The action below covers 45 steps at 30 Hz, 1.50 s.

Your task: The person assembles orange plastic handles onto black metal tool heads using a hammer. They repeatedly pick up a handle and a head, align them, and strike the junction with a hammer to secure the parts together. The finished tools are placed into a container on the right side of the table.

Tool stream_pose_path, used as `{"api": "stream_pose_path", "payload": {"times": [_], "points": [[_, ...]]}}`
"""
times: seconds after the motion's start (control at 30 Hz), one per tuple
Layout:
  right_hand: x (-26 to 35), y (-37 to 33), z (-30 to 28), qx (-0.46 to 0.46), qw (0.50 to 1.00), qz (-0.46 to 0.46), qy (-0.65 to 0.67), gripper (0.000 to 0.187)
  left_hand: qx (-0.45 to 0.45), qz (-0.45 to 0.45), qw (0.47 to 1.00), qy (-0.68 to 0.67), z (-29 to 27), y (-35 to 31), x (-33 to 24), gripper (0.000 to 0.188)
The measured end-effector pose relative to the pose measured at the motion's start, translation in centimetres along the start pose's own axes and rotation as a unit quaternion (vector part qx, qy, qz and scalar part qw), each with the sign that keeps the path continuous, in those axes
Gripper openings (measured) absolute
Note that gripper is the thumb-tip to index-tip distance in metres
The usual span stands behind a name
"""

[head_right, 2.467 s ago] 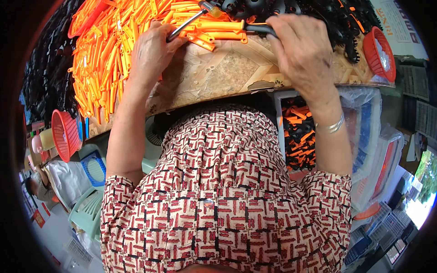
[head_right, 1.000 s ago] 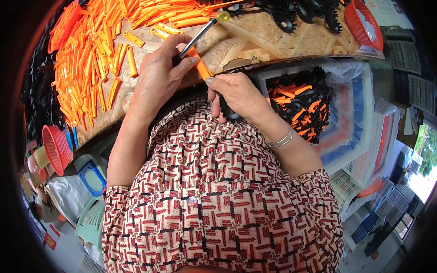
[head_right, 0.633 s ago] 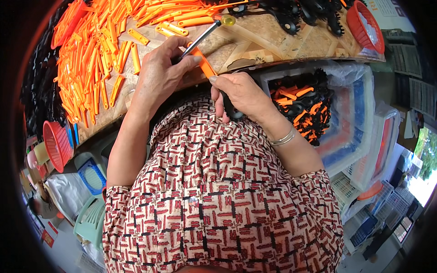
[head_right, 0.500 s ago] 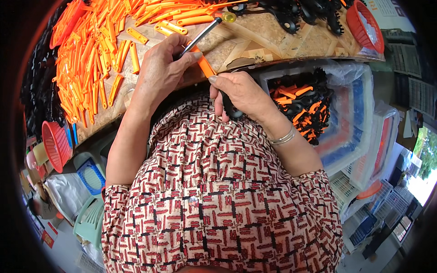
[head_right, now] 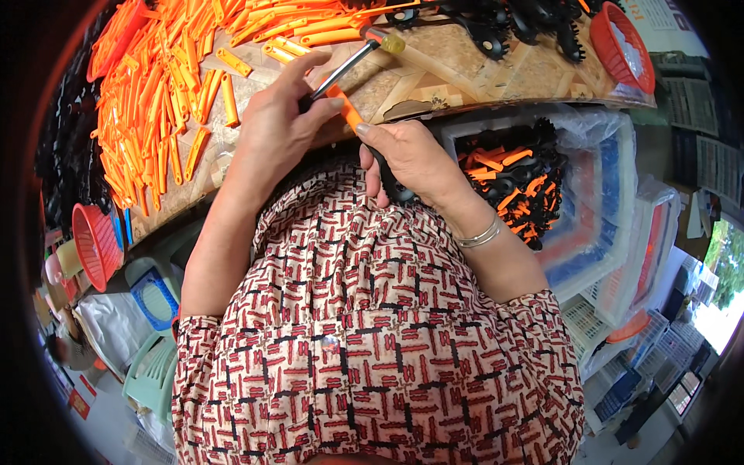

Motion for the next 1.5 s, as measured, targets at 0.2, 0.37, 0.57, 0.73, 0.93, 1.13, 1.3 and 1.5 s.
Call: {"api": "stream_pose_path", "payload": {"times": [0.2,0.37,0.57,0.73,0.93,1.13,1.3,1.5], "points": [[0.1,0.3,0.1,-0.011,1.000,0.006,-0.028,0.049,-0.129,0.047,0.960,-0.245,-5.0,-3.1,-1.5,0.039],[0.2,0.2,-0.2,-0.001,1.000,0.020,-0.016,0.044,-0.116,0.170,0.969,0.138,-4.8,-5.1,0.5,0.051],[0.0,0.3,-0.7,-0.001,1.000,0.002,-0.022,0.043,-0.147,0.121,0.981,-0.037,-5.6,-5.4,0.3,0.046],[0.0,0.0,-1.0,-0.015,0.999,0.017,-0.023,0.043,-0.188,0.276,0.930,0.150,-4.9,-4.4,0.1,0.059],[0.1,-0.1,-1.3,0.000,1.000,0.010,-0.015,0.042,-0.152,0.186,0.966,0.095,-4.4,-4.6,0.3,0.061],[0.4,-0.4,-1.7,0.006,1.000,0.025,0.008,0.042,-0.205,0.232,0.951,0.011,-3.6,-3.8,0.4,0.058],[0.8,-1.1,-2.4,0.000,0.999,0.037,-0.035,0.043,-0.026,0.201,0.954,0.223,-3.2,-4.7,-0.6,0.044],[0.9,-5.7,-13.4,-0.039,0.936,0.029,-0.349,0.033,-0.125,0.056,0.988,-0.067,-4.9,-4.6,1.7,0.027]]}}
Point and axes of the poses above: each hand's wrist, its own y-axis towards the middle knuckle, its own z-axis out of the palm, x = y × z, the point moved 1 cm from there along y, towards the middle knuckle, and after that the axes turned 6 degrees about -x, right-handed, at the moved point
